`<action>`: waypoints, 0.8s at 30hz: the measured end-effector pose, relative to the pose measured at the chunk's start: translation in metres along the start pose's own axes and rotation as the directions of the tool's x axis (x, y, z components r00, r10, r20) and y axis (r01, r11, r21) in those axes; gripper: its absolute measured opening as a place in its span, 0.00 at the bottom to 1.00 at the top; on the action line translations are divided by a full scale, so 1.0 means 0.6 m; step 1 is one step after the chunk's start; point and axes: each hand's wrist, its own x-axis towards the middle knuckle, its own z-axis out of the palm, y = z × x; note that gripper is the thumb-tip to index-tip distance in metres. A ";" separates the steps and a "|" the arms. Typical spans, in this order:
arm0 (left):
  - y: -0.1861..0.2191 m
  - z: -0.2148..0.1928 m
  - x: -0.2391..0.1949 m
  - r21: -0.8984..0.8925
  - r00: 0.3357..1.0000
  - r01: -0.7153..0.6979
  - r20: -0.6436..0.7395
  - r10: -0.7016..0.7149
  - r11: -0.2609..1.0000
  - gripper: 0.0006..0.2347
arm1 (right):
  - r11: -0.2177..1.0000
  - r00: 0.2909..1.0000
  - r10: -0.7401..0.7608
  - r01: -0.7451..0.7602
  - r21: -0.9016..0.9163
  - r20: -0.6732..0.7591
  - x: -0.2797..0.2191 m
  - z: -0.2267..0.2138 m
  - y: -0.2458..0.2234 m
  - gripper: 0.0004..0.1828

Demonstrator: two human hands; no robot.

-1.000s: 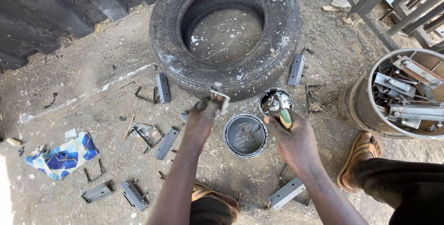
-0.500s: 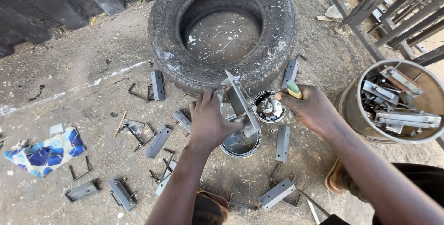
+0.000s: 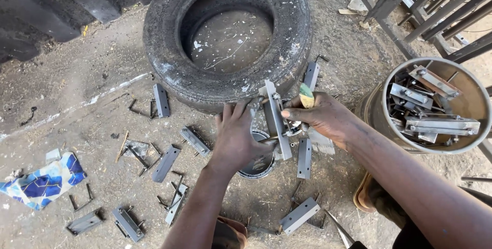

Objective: Painting small metal brackets with a brush and paint from a small container.

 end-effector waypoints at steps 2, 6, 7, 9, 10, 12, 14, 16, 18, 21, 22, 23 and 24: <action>0.009 -0.007 0.006 -0.072 0.996 0.065 0.061 -0.060 0.995 0.36 | 1.000 1.000 -0.014 0.014 -0.024 -0.003 0.001 -0.002 -0.006 0.15; 0.006 0.003 0.006 -0.108 0.987 0.128 0.109 -0.116 0.986 0.39 | 0.997 1.000 0.005 -0.007 -0.073 -0.028 -0.002 0.007 -0.025 0.11; 0.004 0.009 0.008 -0.113 0.986 0.140 0.109 -0.128 0.984 0.39 | 0.997 0.999 -0.023 0.021 -0.073 -0.032 -0.002 0.009 -0.027 0.11; 0.006 0.016 0.009 -0.115 0.984 0.151 0.114 -0.139 0.982 0.39 | 0.997 0.998 -0.048 0.045 -0.070 -0.037 0.001 0.012 -0.024 0.11; 0.011 0.016 0.012 -0.154 0.980 0.183 0.101 -0.169 0.971 0.37 | 0.996 0.996 -0.066 0.063 -0.058 -0.056 0.005 0.011 -0.020 0.10; 0.020 0.015 0.015 -0.192 0.976 0.212 0.089 -0.198 0.958 0.35 | 0.996 0.994 -0.084 0.080 -0.047 -0.076 0.007 0.009 -0.016 0.10; 0.027 0.008 0.017 -0.313 0.969 0.244 0.110 -0.220 0.918 0.41 | 0.994 0.985 -0.108 0.103 -0.043 -0.131 0.004 0.009 -0.017 0.08; 0.054 -0.019 0.006 -0.414 0.970 0.244 0.126 -0.210 0.877 0.40 | 0.993 0.984 -0.119 0.114 -0.044 -0.130 0.009 0.006 -0.007 0.09; 0.070 -0.038 -0.005 -0.511 0.970 0.243 0.139 -0.200 0.824 0.40 | 0.991 0.984 -0.129 0.124 -0.047 -0.125 0.015 0.002 0.008 0.10; 0.065 -0.042 -0.014 -0.723 0.969 0.245 0.194 -0.150 0.646 0.42 | 0.980 0.981 -0.180 0.174 -0.094 -0.064 0.019 0.003 0.020 0.14; 0.053 -0.034 -0.013 -0.734 0.965 0.259 0.225 -0.135 0.627 0.42 | 0.979 0.983 -0.166 0.155 -0.132 -0.076 0.014 0.006 0.013 0.13; 0.042 -0.026 -0.012 -0.745 0.960 0.273 0.255 -0.119 0.608 0.42 | 0.976 0.984 -0.152 0.136 -0.169 -0.088 0.010 0.008 0.006 0.12; 0.040 -0.018 -0.013 -0.746 0.959 0.275 0.257 -0.119 0.607 0.42 | 0.976 0.985 -0.150 0.134 -0.169 -0.089 -0.002 0.010 -0.007 0.12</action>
